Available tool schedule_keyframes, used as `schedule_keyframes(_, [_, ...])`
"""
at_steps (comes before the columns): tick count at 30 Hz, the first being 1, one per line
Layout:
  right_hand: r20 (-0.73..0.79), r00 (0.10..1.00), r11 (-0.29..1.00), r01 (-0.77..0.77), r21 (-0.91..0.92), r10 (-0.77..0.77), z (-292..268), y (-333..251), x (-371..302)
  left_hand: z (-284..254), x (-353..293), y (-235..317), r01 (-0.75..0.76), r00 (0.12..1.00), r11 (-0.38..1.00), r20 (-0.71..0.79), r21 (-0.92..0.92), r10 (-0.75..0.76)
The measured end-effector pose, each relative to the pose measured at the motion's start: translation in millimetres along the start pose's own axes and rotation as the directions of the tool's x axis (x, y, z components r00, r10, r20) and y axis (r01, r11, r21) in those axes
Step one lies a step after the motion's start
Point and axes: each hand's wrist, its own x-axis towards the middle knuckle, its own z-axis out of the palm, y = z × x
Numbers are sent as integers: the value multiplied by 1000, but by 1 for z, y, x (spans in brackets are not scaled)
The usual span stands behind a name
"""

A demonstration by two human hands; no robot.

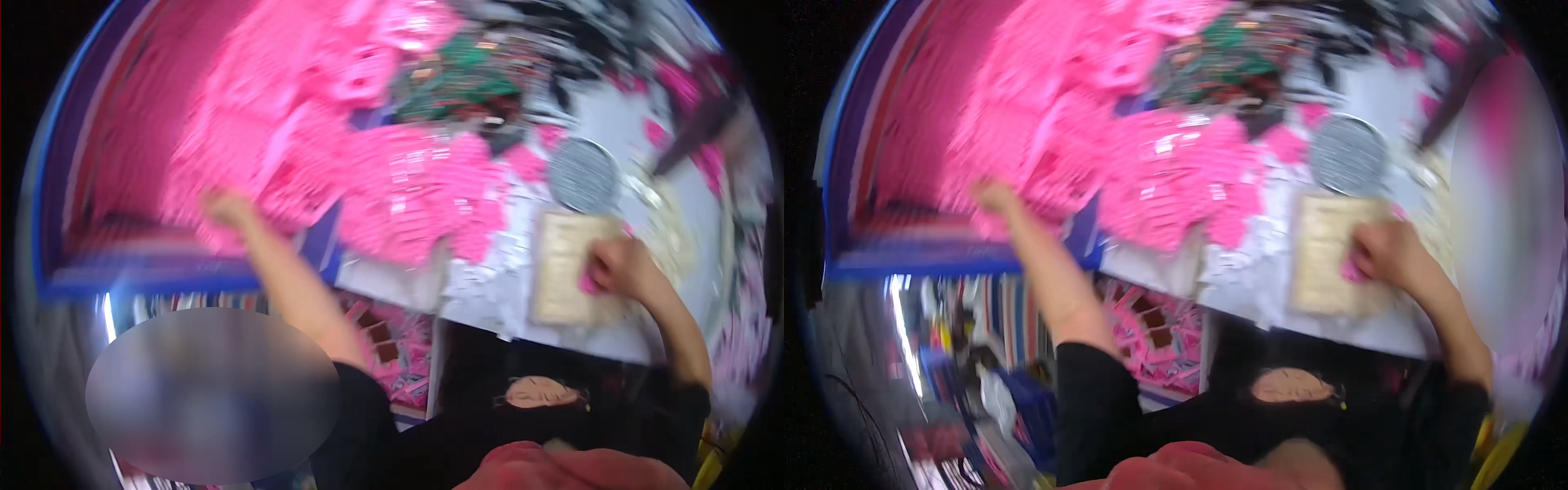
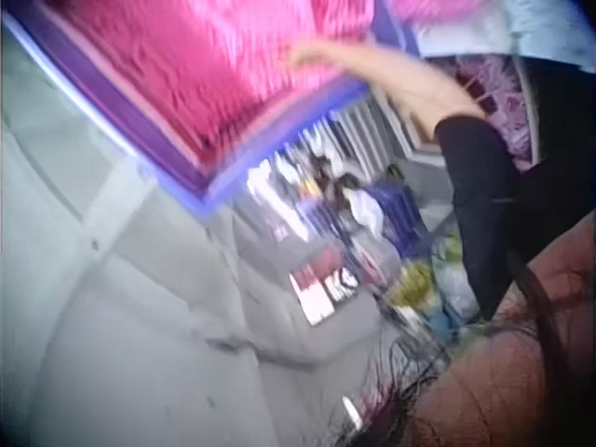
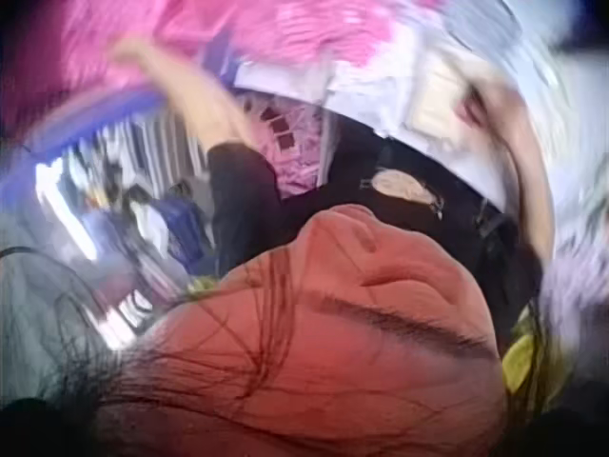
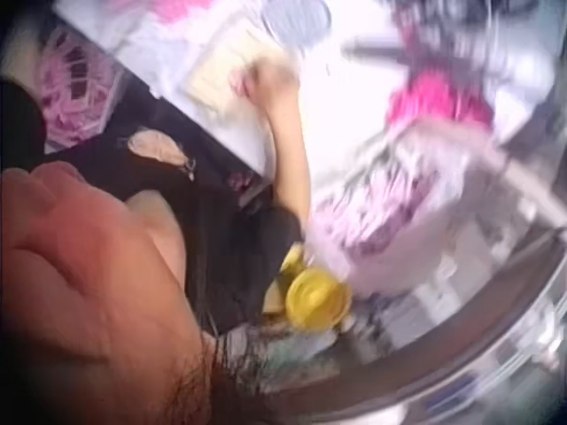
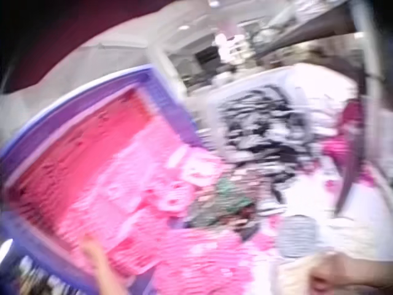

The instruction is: Assembling plastic toy housings with circuit boards and small components.

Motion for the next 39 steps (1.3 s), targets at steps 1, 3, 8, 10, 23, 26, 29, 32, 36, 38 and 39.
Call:
schedule_keyframes(1, [192,974,989,-103,-108,122,-4,-2,7,5,2,-5,-268,963,729,181,630,197])
schedule_keyframes(3, [75,989,989,-125,-73,130,7,0,6,-26,-12,9,-265,933,508,350,820,-78])
schedule_keyframes(8, [-370,922,992,-80,101,112,-30,-12,-62,-108,-46,7,-679,457,657,-889,-326,32])
schedule_keyframes(10, [-516,832,979,-170,113,205,-39,22,-105,-116,-137,35,-684,711,379,-685,-623,157])
schedule_keyframes(23, [-498,502,628,-770,115,707,-172,264,-250,-325,-336,213,917,255,-94,389,-388,885])
schedule_keyframes(26, [-631,305,669,-565,483,713,-200,281,-303,-314,-363,228,971,154,-40,487,-236,860])
schedule_keyframes(29, [-823,333,794,-569,212,459,-156,177,-220,-316,-378,229,986,159,-129,390,-104,907])
schedule_keyframes(32, [-766,602,931,-365,-13,225,-81,9,-130,-329,-392,231,980,183,-199,311,19,933])
schedule_keyframes(36, [-506,858,996,81,-29,-84,-9,-92,-48,-345,-407,237,935,314,-218,364,-282,877])
schedule_keyframes(38, [-446,869,959,274,70,-216,-26,-90,-49,-326,-406,224,959,258,-176,434,-222,863])
schedule_keyframes(39, [-589,789,980,198,-28,-177,-41,-84,-54,-326,-395,217,970,244,-215,437,-116,866])
